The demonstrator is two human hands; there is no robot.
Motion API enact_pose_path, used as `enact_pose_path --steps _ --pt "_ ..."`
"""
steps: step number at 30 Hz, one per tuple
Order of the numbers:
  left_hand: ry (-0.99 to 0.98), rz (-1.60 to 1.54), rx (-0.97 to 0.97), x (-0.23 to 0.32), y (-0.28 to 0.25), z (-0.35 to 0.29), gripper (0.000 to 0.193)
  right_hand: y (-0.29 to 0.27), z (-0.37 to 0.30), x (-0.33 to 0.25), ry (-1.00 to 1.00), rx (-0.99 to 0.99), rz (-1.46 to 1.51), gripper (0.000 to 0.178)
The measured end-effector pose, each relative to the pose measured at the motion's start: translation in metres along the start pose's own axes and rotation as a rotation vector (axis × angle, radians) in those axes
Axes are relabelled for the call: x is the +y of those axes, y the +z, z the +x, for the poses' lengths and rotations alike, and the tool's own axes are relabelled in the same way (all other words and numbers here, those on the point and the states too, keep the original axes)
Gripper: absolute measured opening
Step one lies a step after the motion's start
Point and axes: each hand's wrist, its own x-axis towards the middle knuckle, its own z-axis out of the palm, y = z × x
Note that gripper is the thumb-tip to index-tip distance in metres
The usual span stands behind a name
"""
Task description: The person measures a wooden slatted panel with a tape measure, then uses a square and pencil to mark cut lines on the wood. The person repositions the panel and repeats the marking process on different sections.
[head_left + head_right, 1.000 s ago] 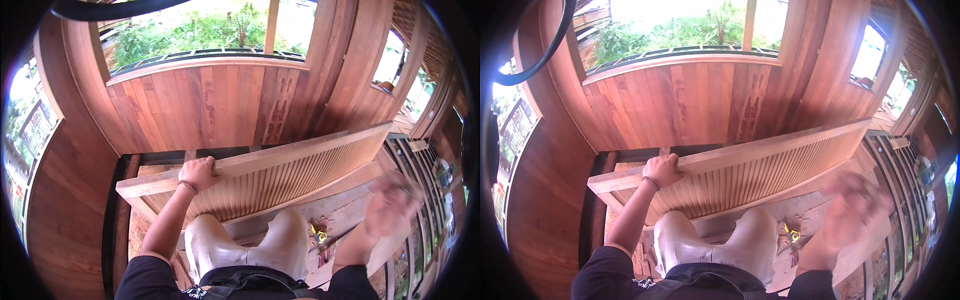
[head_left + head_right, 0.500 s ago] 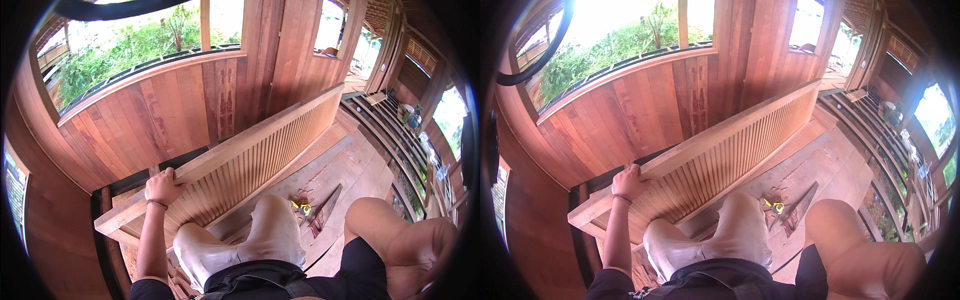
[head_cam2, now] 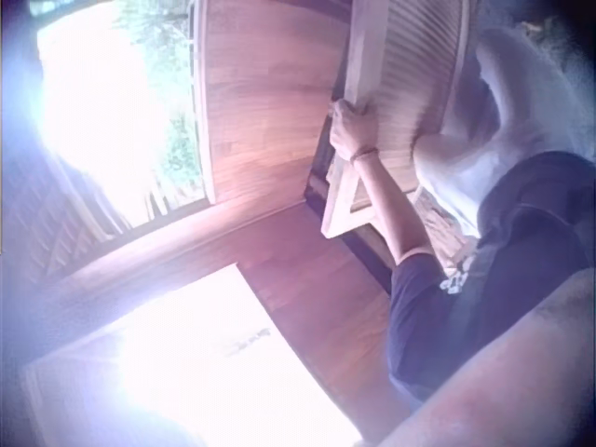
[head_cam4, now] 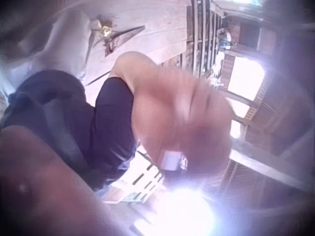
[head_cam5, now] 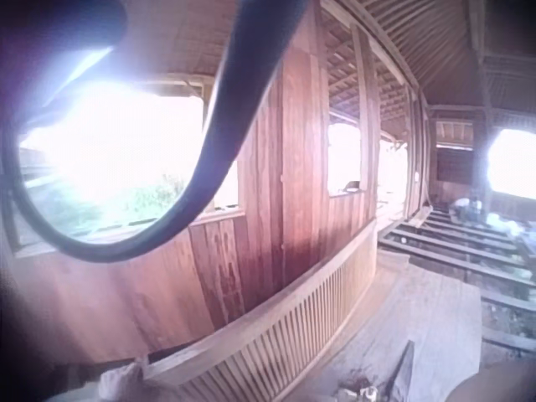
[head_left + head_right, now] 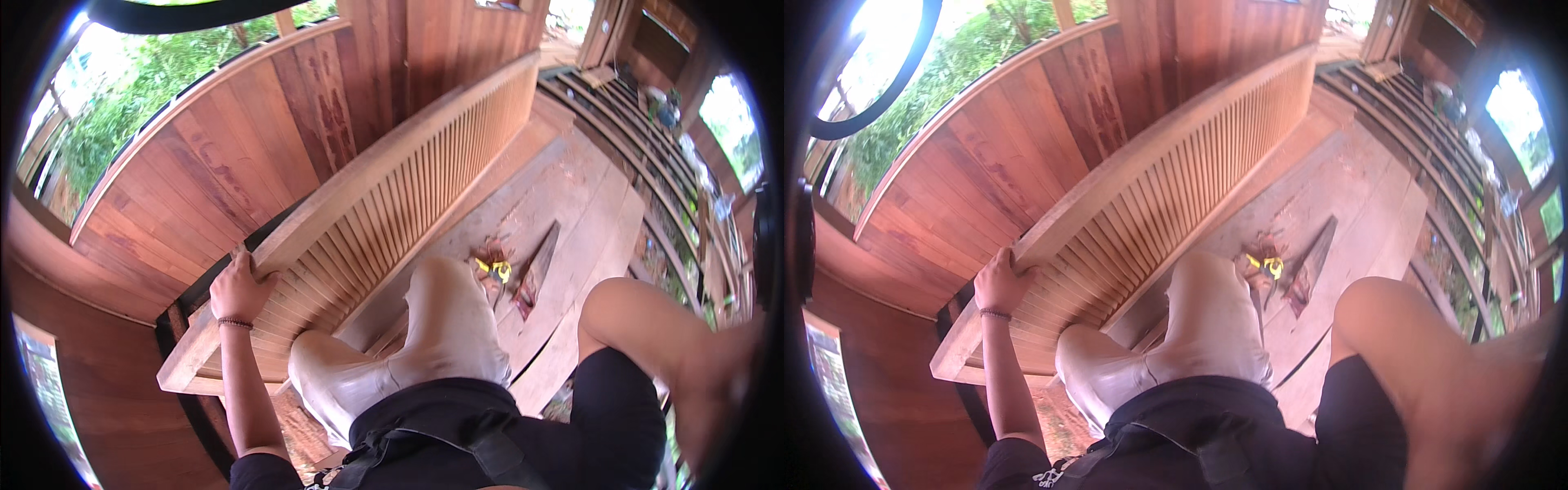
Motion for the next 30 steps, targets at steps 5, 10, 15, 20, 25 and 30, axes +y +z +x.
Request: enact_pose_path --steps 5,10,15,20,25,30 --pt "-0.038 0.052 -0.066 0.006 0.008 0.001 0.057 -0.105 -0.19 0.149 0.779 0.263 -0.826 0.019" --pt "-0.029 0.122 -0.045 -0.003 0.006 0.0 0.059 -0.119 -0.484 0.185 1.663 -0.147 -1.207 0.049" --pt "-0.025 0.127 -0.065 0.008 0.008 0.006 0.057 -0.14 -0.654 0.15 2.019 -0.599 -1.298 0.067" --pt "-0.05 0.091 -0.066 0.019 -0.004 0.008 0.055 -0.164 -0.693 0.152 1.876 -0.835 -1.19 0.05" --pt "-0.029 0.101 -0.252 0.014 -0.009 0.021 0.052 -0.158 -0.705 0.132 1.577 -0.657 -1.456 0.038" --pt "-0.022 0.056 -0.313 0.02 0.001 0.036 0.054 -0.202 -0.666 0.146 1.662 -0.099 -1.47 0.044"
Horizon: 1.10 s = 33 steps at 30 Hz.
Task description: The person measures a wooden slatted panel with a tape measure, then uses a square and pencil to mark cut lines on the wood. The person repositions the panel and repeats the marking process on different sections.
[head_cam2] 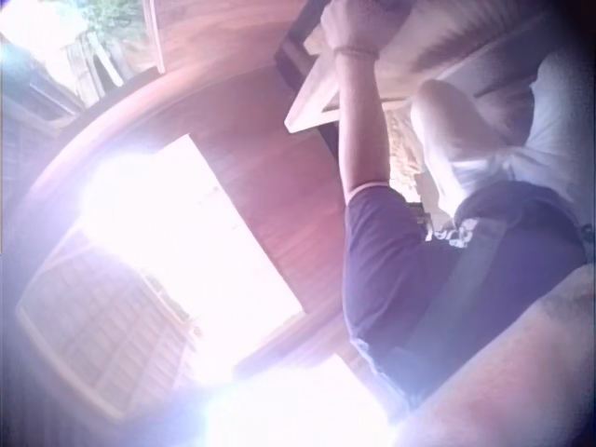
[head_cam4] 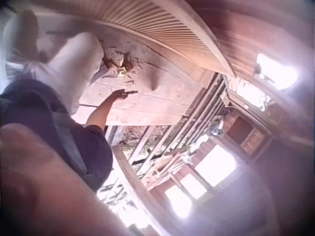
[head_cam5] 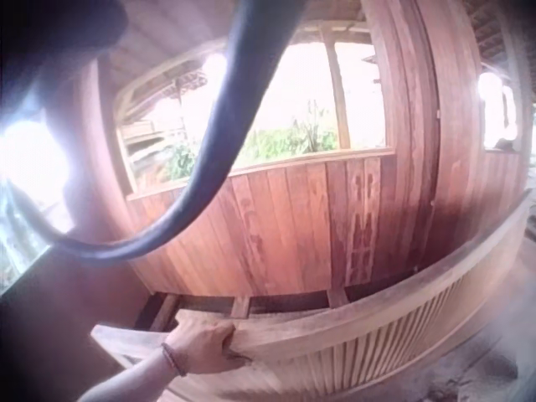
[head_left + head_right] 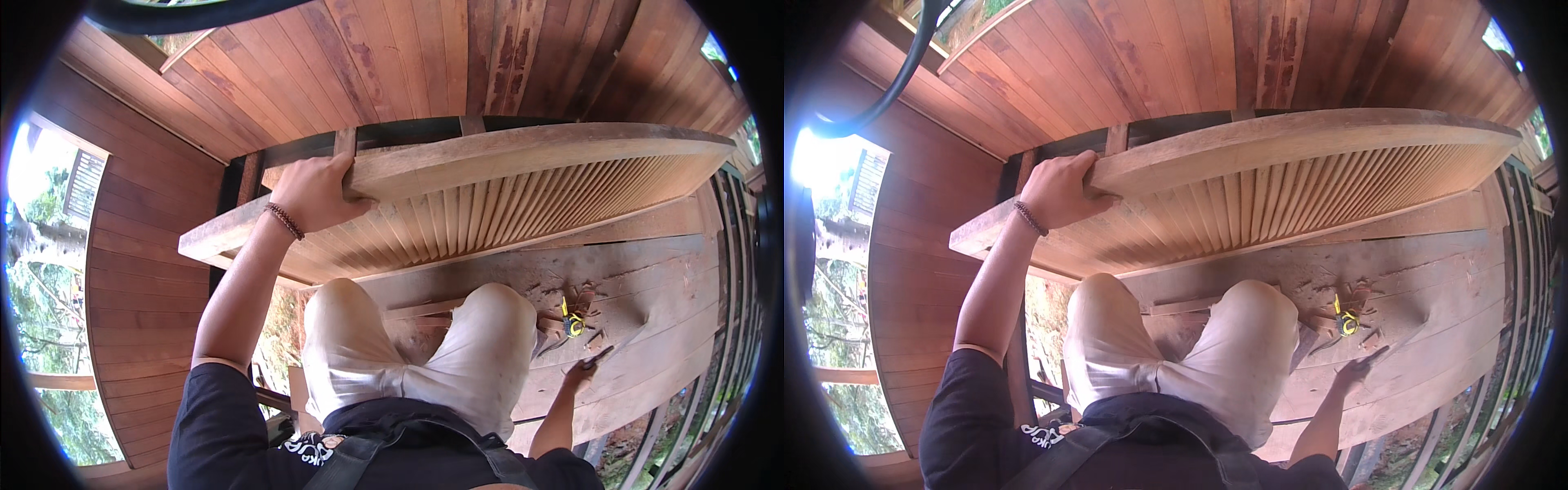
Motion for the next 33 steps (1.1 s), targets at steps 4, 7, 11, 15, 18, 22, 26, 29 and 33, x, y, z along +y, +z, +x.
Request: enact_pose_path --steps 4,7,11,15,18,22,26,29,33 --pt "-0.027 -0.055 0.0 -0.005 0.009 0.005 0.062 -0.067 0.047 -0.051 0.229 0.231 0.587 0.046" --pt "-0.09 -0.039 -0.105 -0.005 -0.001 0.009 0.064 -0.159 -0.001 -0.199 0.069 0.196 0.822 0.037" --pt "-0.096 -0.108 -0.245 0.002 -0.02 0.022 0.065 -0.294 -0.073 -0.353 -0.078 0.137 0.947 0.027" --pt "-0.124 -0.169 -0.306 -0.007 -0.017 0.019 0.048 -0.371 -0.134 -0.449 -0.515 -0.291 0.946 0.019" --pt "-0.148 -0.223 -0.478 -0.007 -0.026 0.037 0.059 -0.403 -0.183 -0.492 -0.418 -0.441 0.817 0.025" --pt "-0.384 -0.46 -0.351 0.01 -0.017 0.045 0.072 -0.42 -0.222 -0.508 -0.49 -0.752 0.779 0.01" --pt "-0.518 -0.428 -0.292 0.026 -0.02 0.052 0.086 -0.425 -0.244 -0.509 -0.496 -0.804 0.72 0.014" --pt "-0.52 -0.391 -0.322 0.026 -0.02 0.057 0.09 -0.42 -0.254 -0.502 -0.523 -0.763 0.672 0.015" --pt "-0.495 -0.367 -0.314 0.027 -0.021 0.057 0.085 -0.422 -0.268 -0.495 -0.456 -0.794 0.691 0.024"
